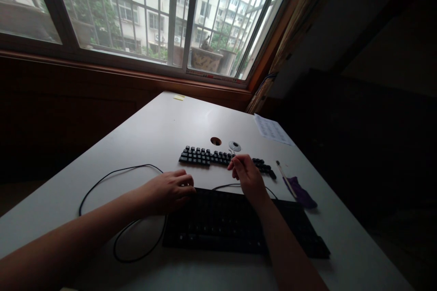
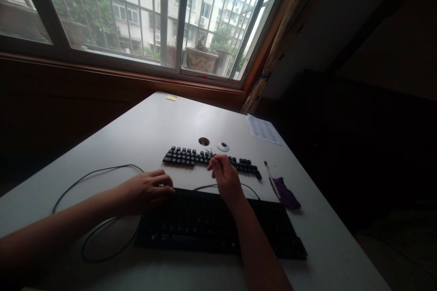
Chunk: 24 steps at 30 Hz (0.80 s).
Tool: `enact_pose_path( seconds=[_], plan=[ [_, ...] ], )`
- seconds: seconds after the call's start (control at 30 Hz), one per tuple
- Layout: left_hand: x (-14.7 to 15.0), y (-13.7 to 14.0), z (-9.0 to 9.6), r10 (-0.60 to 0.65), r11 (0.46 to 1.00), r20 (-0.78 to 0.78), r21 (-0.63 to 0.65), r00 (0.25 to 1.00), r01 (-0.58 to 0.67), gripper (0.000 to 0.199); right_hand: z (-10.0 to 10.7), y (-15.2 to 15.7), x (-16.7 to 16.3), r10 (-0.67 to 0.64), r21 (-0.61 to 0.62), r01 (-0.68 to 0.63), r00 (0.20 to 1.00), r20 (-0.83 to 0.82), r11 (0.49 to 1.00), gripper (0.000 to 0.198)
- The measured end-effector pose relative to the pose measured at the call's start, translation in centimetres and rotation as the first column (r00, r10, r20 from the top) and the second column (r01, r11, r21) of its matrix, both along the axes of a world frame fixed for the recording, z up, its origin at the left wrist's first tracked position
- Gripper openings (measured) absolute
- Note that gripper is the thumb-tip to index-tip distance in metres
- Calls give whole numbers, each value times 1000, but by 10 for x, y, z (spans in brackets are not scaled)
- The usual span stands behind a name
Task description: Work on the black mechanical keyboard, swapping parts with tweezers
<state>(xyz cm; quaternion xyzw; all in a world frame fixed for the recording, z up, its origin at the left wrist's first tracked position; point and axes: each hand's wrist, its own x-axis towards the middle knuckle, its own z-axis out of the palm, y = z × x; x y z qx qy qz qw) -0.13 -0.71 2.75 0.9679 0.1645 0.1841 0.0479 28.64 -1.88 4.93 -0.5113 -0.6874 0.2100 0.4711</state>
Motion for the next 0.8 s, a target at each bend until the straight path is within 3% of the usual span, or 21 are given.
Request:
enact_pose_path(
  seconds=[0.1, 0.23, 0.47, 0.8],
  plan=[
    [0, 1, -1, 3, 1000, 21, 1, 1000, -3, 19, 9, -15, 2, -11, 23, 13, 997, -76, 1000, 19],
    [1, 1, -2, 18, 1000, 14, -8, 1000, -18, 19, 14, -39, 3, -40, 11, 40, 999, -7, 999, 17],
    [2, 5, -8, 30, 999, 55, 12, 998, -31, 16, -4, -78, 0, -26, -92, 23, 999, -28, 996, 17],
    [0, 7, -10, 40, 999, 61, 5, 997, -40, 16, -10, -85, -8, 33, -57, -32, 999, 19, 998, 10]
  ],
)
